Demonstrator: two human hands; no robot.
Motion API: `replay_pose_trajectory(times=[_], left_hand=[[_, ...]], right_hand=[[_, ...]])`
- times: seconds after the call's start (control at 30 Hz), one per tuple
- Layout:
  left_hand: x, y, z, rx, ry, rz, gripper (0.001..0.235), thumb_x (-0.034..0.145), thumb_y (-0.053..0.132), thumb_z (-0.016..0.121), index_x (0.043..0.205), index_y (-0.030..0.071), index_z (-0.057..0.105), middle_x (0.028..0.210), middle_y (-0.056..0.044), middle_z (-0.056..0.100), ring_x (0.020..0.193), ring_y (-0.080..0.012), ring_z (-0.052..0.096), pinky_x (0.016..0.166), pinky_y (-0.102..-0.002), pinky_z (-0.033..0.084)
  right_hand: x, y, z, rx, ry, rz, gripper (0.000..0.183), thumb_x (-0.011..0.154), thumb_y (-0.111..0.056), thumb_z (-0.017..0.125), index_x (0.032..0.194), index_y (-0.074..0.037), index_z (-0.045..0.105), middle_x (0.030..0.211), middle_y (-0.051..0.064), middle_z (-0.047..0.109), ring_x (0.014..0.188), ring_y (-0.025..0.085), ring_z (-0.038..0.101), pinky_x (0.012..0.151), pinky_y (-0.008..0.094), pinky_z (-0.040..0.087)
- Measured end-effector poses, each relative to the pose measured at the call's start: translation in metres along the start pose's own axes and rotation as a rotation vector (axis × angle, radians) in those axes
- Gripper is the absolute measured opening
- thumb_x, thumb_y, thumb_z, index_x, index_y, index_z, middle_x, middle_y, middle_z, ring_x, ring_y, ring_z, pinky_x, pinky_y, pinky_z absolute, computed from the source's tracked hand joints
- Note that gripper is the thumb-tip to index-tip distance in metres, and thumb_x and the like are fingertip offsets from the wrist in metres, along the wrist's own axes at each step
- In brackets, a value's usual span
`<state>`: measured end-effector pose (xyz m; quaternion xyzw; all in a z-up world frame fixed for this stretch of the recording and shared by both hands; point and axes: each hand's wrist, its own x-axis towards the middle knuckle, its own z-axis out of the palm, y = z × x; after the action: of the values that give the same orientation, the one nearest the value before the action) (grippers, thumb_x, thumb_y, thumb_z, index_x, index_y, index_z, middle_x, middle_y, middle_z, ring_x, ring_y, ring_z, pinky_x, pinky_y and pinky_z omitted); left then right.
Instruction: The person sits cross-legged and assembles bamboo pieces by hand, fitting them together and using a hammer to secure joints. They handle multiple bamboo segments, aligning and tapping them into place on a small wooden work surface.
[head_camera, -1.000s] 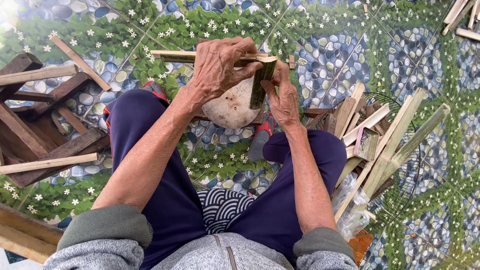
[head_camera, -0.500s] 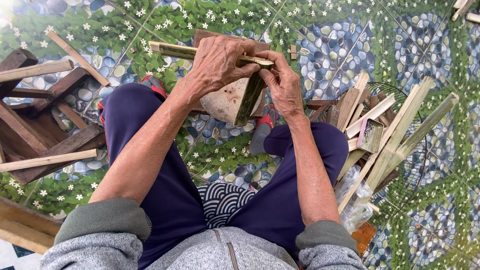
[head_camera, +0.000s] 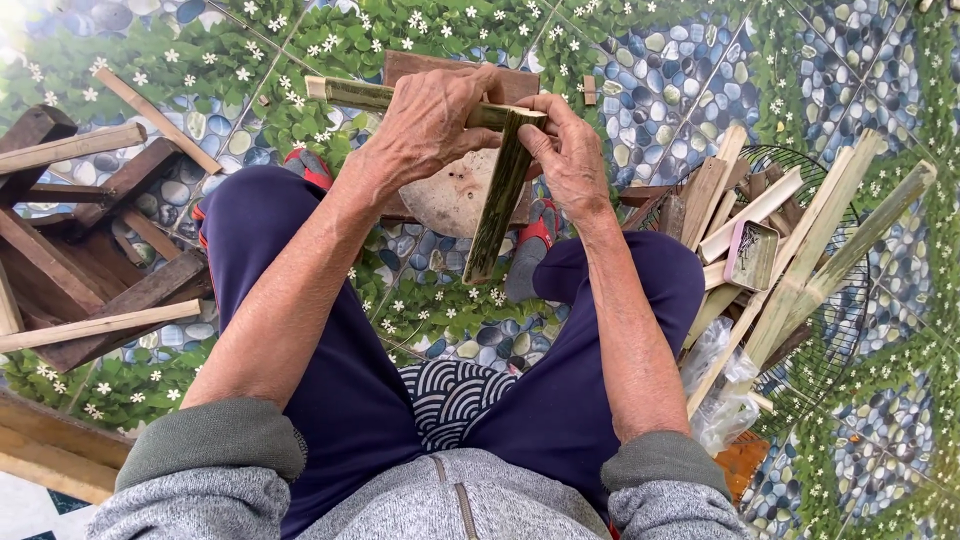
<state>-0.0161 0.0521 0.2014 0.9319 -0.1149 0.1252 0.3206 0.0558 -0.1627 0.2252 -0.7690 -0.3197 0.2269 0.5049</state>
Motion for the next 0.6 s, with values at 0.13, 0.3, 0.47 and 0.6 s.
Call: replay_pose_trajectory(times=[0.13, 0.3, 0.47, 0.6], left_hand=[[0.002, -0.004, 0.005, 0.085, 0.046, 0.06, 0.023, 0.098, 0.005, 0.065, 0.109, 0.014, 0.047, 0.074, -0.011, 0.038, 0.06, -0.028, 0.027, 0.056, -0.045, 0.02], [0.013, -0.004, 0.006, 0.303, 0.309, 0.103, 0.035, 0.092, 0.01, 0.078, 0.12, 0.008, 0.056, 0.124, -0.014, 0.05, 0.11, -0.0308, 0.051, 0.088, -0.044, 0.048], [0.011, 0.018, 0.001, 0.203, 0.369, 0.037, 0.022, 0.1, 0.008, 0.074, 0.107, 0.01, 0.054, 0.105, -0.009, 0.048, 0.093, -0.0275, 0.049, 0.064, -0.04, 0.048], [0.012, 0.025, 0.004, 0.252, 0.416, 0.083, 0.016, 0.103, 0.008, 0.07, 0.104, 0.008, 0.054, 0.105, -0.01, 0.048, 0.097, -0.0279, 0.046, 0.073, -0.04, 0.051]], right_hand=[[0.002, 0.009, 0.0, 0.067, 0.01, 0.05, 0.022, 0.108, -0.022, 0.055, 0.129, -0.014, 0.056, 0.108, 0.011, 0.07, 0.085, 0.025, 0.073, 0.064, 0.035, 0.07], [0.009, 0.03, 0.002, 0.145, 0.154, 0.105, 0.024, 0.105, -0.024, 0.06, 0.124, -0.01, 0.059, 0.1, 0.01, 0.071, 0.078, 0.021, 0.071, 0.054, 0.032, 0.068], [0.015, 0.054, 0.005, 0.291, 0.338, 0.085, 0.03, 0.102, -0.025, 0.062, 0.126, -0.007, 0.06, 0.094, 0.009, 0.07, 0.076, 0.023, 0.073, 0.053, 0.037, 0.072], [0.015, 0.045, 0.006, 0.296, 0.39, 0.023, 0.034, 0.103, -0.024, 0.061, 0.13, -0.004, 0.058, 0.097, 0.009, 0.068, 0.077, 0.022, 0.072, 0.055, 0.036, 0.073]])
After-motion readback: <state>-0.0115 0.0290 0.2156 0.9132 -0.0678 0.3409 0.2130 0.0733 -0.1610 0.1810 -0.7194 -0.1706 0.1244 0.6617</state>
